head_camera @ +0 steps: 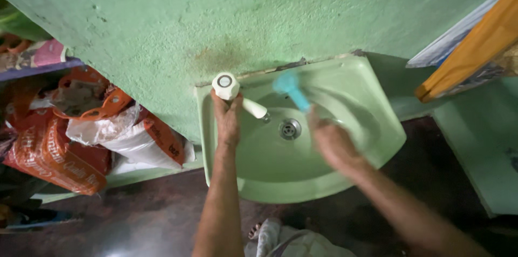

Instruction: The person scrubs a light green wall-mounted sink using a blue brush while running water from the tap. They scrub the basin, faucet, and drain area repeatedly, rinsing the brush and sink throughout the process.

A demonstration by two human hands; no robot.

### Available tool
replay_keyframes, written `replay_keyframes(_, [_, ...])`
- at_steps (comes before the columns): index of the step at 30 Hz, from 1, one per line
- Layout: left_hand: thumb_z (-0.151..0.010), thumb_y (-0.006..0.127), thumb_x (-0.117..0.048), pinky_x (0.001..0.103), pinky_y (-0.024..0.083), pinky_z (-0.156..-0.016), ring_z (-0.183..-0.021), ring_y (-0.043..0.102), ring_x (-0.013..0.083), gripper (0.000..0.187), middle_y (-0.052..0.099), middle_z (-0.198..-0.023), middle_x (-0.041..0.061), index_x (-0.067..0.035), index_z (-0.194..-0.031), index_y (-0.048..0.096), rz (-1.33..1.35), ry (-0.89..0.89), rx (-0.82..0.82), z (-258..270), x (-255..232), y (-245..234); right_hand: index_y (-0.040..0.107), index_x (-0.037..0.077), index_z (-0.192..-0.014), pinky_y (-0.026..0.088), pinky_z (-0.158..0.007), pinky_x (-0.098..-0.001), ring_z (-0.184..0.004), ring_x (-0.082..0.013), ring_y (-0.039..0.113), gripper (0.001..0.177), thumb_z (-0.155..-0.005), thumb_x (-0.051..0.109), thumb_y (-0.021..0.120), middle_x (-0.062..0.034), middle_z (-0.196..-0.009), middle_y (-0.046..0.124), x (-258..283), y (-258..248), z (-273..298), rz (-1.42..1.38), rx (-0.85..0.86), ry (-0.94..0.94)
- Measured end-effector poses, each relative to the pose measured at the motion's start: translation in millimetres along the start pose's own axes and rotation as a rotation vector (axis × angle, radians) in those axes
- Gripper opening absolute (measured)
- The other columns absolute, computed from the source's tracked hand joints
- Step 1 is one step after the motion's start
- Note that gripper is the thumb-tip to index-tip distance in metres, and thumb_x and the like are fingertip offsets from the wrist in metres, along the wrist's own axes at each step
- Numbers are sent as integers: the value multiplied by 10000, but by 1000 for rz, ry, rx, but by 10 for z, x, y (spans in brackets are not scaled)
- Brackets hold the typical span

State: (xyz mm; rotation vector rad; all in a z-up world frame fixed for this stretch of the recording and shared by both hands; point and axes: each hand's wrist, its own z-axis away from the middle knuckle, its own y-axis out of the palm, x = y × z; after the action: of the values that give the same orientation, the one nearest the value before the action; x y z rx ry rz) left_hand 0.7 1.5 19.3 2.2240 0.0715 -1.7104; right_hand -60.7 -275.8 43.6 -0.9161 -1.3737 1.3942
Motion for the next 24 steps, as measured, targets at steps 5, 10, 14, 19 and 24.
replay_keyframes(5, [-901,625,30,348,474,-979,-1088,562,190,543,585,-1201,72,-57,-1409,453,15,-79,37,-23,-58,-89,262,-92,-1560,603,-485,-380,-603,-306,707,737,-892,-18,565,-274,-947,681,258,96,-18,217,-136,-189])
replay_keyframes(10, [-814,696,-125,308,461,-956,-1131,564,135,697,584,-1256,19,-122,-1446,401,69,-190,75,-36,-162,-108,254,-78,-1568,602,-558,-407,-630,-287,708,752,-903,29,590,-212,-851,688,-452,-43,220,213,-95,55])
replay_keyframes(14, [-922,749,-312,303,449,-878,-1025,555,136,506,634,-1121,28,-40,-1314,582,21,-84,8,-95,-180,-101,216,-124,-1565,591,-484,-388,-616,-300,696,800,-867,-2,589,-224,-857,672,-3,152,71,124,-118,-113])
replay_keyframes(19, [-953,709,-376,301,477,-749,-821,601,126,324,695,-873,24,-61,-1024,727,-158,69,-60,-424,-301,-17,157,-70,-1565,587,-465,-404,-588,-293,699,757,-939,51,565,-218,-895,670,77,62,98,236,-135,-85])
replay_keyframes(24, [-1022,603,-325,373,541,-712,-729,698,229,309,737,-814,77,-91,-892,758,-767,220,27,-582,-540,64,101,-99,-1596,590,-461,-372,-593,-292,700,725,-1019,79,503,-264,-900,679,-278,64,166,165,-22,90])
